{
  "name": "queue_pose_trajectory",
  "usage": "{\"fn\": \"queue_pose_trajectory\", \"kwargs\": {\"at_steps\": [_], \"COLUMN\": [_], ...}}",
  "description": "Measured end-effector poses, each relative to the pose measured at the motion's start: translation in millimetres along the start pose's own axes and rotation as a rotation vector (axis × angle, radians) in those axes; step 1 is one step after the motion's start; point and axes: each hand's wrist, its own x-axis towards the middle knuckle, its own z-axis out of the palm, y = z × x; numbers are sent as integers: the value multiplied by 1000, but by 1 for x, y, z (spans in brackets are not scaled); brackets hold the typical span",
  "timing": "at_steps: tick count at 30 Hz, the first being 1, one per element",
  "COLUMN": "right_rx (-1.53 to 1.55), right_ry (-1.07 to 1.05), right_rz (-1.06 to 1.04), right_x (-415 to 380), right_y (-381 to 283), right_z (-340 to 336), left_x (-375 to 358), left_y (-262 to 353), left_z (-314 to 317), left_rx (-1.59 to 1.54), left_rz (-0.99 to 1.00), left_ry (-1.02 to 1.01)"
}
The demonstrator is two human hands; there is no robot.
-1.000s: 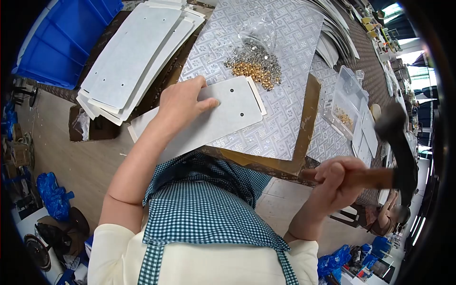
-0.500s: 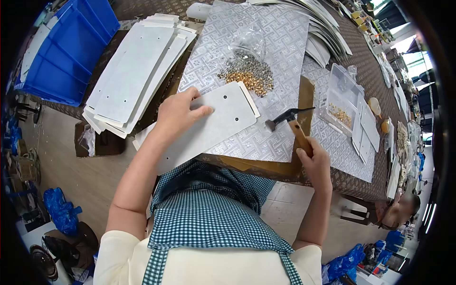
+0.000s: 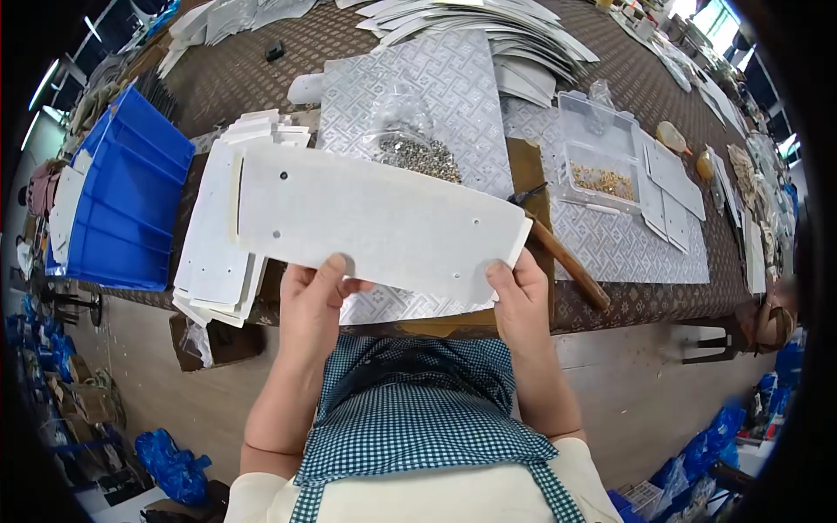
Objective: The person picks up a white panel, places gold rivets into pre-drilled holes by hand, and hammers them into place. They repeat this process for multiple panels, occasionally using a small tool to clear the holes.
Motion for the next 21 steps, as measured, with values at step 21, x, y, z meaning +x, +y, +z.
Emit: {"fn": "queue_pose_trajectory", "kwargs": {"at_steps": [21], "right_rx": [-369], "right_ry": [-55], "right_rz": [44], "right_x": [22], "right_y": [-5], "right_z": [-3], "left_x": [-8], "left_y": [6], "left_z": [-7], "left_rx": [1150], "left_rz": [46], "left_ry": [-338]}}
